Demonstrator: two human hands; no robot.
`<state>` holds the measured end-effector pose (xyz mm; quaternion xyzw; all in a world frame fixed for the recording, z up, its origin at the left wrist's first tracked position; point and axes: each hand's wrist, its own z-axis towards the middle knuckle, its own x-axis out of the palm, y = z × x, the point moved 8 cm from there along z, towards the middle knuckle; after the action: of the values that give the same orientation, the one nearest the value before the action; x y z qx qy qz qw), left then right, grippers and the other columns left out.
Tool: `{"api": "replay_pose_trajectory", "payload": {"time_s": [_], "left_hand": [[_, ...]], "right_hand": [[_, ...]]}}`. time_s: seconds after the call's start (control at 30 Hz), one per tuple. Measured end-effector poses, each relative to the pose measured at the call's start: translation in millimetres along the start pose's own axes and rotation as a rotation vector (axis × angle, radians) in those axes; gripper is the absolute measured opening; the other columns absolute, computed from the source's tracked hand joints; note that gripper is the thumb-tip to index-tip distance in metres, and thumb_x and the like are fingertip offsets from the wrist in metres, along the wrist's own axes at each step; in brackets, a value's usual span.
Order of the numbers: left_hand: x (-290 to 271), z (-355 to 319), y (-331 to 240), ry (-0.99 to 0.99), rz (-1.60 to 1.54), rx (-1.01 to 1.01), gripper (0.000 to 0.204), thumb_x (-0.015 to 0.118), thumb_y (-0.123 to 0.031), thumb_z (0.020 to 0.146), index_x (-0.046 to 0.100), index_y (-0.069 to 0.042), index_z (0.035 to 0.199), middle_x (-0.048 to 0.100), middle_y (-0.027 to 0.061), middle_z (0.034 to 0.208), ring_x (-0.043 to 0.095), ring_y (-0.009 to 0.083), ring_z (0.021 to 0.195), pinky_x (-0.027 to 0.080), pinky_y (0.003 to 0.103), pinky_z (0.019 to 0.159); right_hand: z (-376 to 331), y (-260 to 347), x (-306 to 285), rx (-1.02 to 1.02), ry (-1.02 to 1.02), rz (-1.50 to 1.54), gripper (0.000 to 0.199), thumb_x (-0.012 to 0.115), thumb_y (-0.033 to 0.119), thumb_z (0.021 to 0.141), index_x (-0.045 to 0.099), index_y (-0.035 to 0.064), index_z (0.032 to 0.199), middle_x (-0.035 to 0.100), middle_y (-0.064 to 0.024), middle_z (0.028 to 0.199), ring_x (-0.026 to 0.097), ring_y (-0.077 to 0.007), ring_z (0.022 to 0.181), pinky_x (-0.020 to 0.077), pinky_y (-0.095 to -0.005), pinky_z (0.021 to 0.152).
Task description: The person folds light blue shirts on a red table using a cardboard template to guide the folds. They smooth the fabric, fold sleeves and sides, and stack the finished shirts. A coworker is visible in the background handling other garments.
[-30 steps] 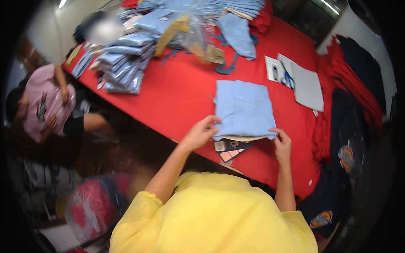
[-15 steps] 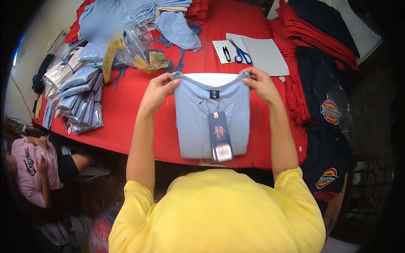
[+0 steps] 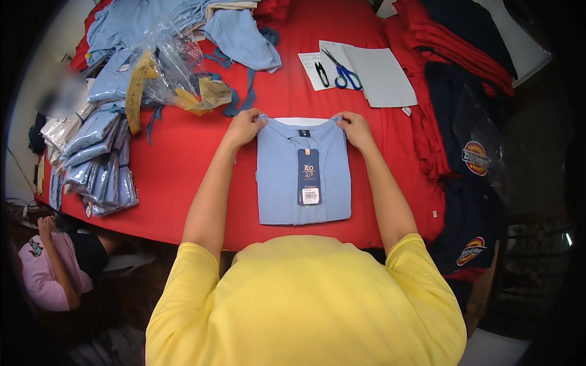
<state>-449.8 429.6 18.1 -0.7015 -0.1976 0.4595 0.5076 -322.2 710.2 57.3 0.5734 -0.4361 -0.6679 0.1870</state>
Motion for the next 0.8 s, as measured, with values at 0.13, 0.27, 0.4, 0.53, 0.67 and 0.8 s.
{"api": "replay_pose_trajectory", "payload": {"time_s": [0.13, 0.27, 0.4, 0.53, 0.67, 0.8], "left_hand": [[-3, -15, -28, 0.053, 0.046, -0.014, 0.038, 0.072, -0.023, 0.079, 0.063, 0.002, 0.106, 0.063, 0.011, 0.083, 0.06, 0.0204, 0.076, 0.047, 0.032, 0.07], [-9, -18, -32, -0.038, 0.05, -0.022, 0.04, 0.074, -0.024, 0.077, 0.063, 0.002, 0.104, 0.064, 0.0128, 0.084, 0.061, 0.0225, 0.078, 0.048, 0.035, 0.072], [-8, -19, -33, -0.141, 0.111, -0.037, 0.039, 0.075, -0.024, 0.076, 0.064, 0.001, 0.104, 0.065, 0.0136, 0.084, 0.061, 0.0234, 0.078, 0.049, 0.035, 0.073], [-11, -15, -24, -0.101, 0.019, 0.04, 0.033, 0.073, -0.018, 0.079, 0.066, 0.0, 0.105, 0.065, 0.0105, 0.086, 0.06, 0.018, 0.078, 0.048, 0.031, 0.073], [-1, -14, -29, -0.044, 0.044, -0.015, 0.031, 0.073, -0.022, 0.077, 0.068, -0.002, 0.101, 0.068, 0.016, 0.09, 0.065, 0.0269, 0.085, 0.05, 0.036, 0.077], [-2, -15, -37, -0.115, 0.136, 0.012, 0.035, 0.073, -0.024, 0.077, 0.068, -0.002, 0.104, 0.068, 0.0157, 0.092, 0.065, 0.03, 0.09, 0.049, 0.038, 0.081]], "right_hand": [[-56, 75, -22, -0.328, -0.295, -0.415, 0.02, 0.067, 0.02, 0.084, 0.069, 0.0064, 0.099, 0.058, -0.0131, 0.103, 0.055, -0.0307, 0.1, 0.0451, -0.0402, 0.088], [-104, 106, 32, -0.374, 0.072, -0.485, 0.033, 0.074, 0.027, 0.079, 0.066, 0.0065, 0.104, 0.056, -0.0114, 0.105, 0.052, -0.0299, 0.1, 0.0432, -0.039, 0.088], [-106, 104, 38, -0.349, 0.068, -0.437, 0.039, 0.074, 0.032, 0.078, 0.065, 0.0055, 0.105, 0.056, -0.0109, 0.107, 0.052, -0.0291, 0.103, 0.0418, -0.0382, 0.09], [-66, 100, 9, -0.418, -0.17, -0.464, 0.039, 0.069, 0.031, 0.082, 0.065, 0.0076, 0.113, 0.057, -0.01, 0.119, 0.047, -0.0291, 0.116, 0.0349, -0.0473, 0.098], [-21, 69, 25, -0.297, 0.096, -0.645, 0.04, 0.069, 0.03, 0.083, 0.065, 0.0118, 0.118, 0.058, -0.0095, 0.119, 0.043, -0.0302, 0.121, 0.0236, -0.056, 0.107], [-25, 75, 18, -0.4, -0.073, -0.625, 0.034, 0.07, 0.028, 0.082, 0.066, 0.0112, 0.11, 0.06, -0.0095, 0.113, 0.044, -0.0303, 0.118, 0.0236, -0.0561, 0.108]]}}
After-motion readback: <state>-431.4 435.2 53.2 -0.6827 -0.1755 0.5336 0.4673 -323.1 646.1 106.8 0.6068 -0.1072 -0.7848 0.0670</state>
